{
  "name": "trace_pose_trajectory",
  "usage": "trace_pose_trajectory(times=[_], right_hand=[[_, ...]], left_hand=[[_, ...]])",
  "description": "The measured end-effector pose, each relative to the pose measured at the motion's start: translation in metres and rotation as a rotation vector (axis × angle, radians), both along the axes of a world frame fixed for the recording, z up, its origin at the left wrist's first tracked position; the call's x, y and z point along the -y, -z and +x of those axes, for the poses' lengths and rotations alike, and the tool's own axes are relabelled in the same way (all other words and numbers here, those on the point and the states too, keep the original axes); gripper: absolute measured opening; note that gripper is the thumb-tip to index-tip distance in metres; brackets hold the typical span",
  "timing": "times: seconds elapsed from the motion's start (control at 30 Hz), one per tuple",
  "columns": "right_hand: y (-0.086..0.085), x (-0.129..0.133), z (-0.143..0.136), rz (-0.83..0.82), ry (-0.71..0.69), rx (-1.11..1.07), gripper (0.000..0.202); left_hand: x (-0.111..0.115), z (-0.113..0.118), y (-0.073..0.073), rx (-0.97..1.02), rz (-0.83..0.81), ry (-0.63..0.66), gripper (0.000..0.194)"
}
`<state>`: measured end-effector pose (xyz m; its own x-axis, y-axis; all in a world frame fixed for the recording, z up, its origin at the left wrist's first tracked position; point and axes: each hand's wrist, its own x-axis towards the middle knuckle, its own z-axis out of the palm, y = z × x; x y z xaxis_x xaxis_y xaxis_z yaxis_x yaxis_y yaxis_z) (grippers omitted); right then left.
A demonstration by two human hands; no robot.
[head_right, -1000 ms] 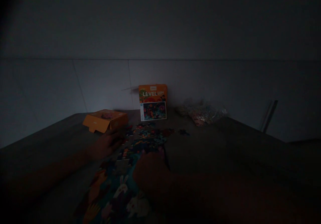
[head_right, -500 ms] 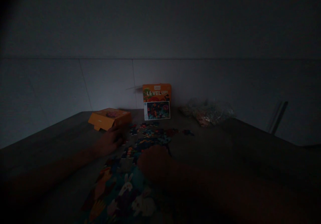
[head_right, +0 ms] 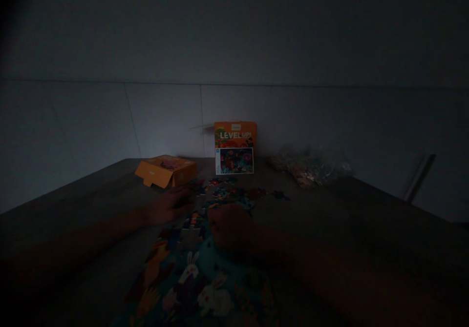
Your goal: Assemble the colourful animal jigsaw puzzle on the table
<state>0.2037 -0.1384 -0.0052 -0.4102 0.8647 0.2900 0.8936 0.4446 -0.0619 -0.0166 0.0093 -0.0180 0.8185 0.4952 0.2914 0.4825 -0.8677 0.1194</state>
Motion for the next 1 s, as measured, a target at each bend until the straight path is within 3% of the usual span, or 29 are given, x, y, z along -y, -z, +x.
trace_pose_trajectory(times=[0.47,0.57,0.7,0.87,1.0], right_hand=[[0.006,-0.002,0.002,0.026,-0.039,-0.009,0.014],[0.003,-0.006,0.003,0.039,0.035,-0.065,0.015],[-0.007,-0.028,0.026,0.127,0.241,-0.141,0.022],[-0.003,-0.060,0.071,0.124,0.250,-0.102,0.043],[0.009,-0.069,0.080,0.027,0.172,-0.061,0.048]], left_hand=[[0.006,0.000,-0.004,0.046,0.066,0.037,0.026],[0.005,0.000,-0.002,0.035,0.086,0.048,0.030],[0.005,0.001,-0.003,0.037,0.085,0.060,0.027],[0.008,0.001,-0.005,0.035,0.091,0.038,0.024],[0.007,0.001,-0.003,0.055,0.102,0.067,0.024]])
